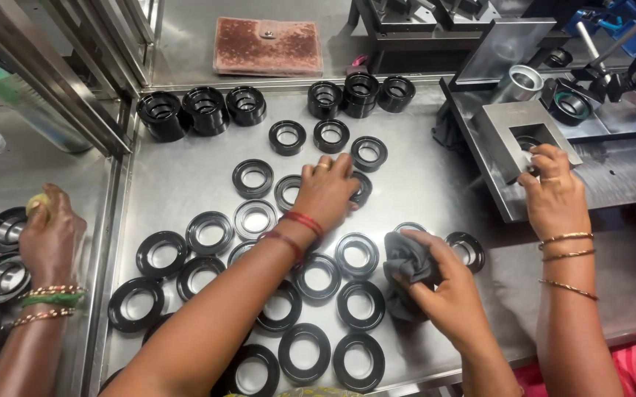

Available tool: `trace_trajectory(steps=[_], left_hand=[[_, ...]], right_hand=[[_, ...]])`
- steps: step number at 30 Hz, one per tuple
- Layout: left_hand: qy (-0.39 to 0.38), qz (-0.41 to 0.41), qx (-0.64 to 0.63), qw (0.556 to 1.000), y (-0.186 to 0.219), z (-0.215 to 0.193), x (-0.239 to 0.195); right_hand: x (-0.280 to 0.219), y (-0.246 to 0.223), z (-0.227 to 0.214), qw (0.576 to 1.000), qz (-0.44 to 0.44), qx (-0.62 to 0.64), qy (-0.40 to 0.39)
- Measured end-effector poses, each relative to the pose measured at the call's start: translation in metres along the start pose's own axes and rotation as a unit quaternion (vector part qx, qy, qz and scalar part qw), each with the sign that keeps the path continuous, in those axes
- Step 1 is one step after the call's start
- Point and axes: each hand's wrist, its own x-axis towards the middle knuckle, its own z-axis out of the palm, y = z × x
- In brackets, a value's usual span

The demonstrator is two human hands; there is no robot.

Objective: Cleaning metal rings with a cloth and marking them with a green marker.

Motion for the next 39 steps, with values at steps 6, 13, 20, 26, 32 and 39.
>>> trace_trajectory(steps=[6,13,20,26,32,39], left_hand=[[-0.086,-0.106,-0.464,0.875,0.025,-0.04,-0.053],[-0.082,-0.048,-0.636,0.766,0.063,-0.083,-0.103],[-0.142,-0.102,-0.751,0.636,0.071,-0.099,-0.111],[-0.048,-0.039,-0.577,0.814,0.065,-0.087,-0.119],[-0.04,0.049,-0.727,0.683,0.051,-0.083,-0.13],[-0.031,0.023,-0.712,0.702,0.051,-0.112,-0.121]], right_hand=[[0.006,-0.022,0.015,0.973,-0.15,-0.142,0.107],[0.004,-0.003,0.031,0.984,-0.163,0.066,-0.005],[-0.014,-0.059,0.039,0.963,-0.262,-0.062,0.015],[-0.005,-0.015,0.038,0.986,-0.077,0.14,-0.049],[-0.021,0.015,-0.002,0.901,0.19,0.349,-0.175],[-0.029,-0.016,-0.003,0.954,0.003,0.295,-0.057]])
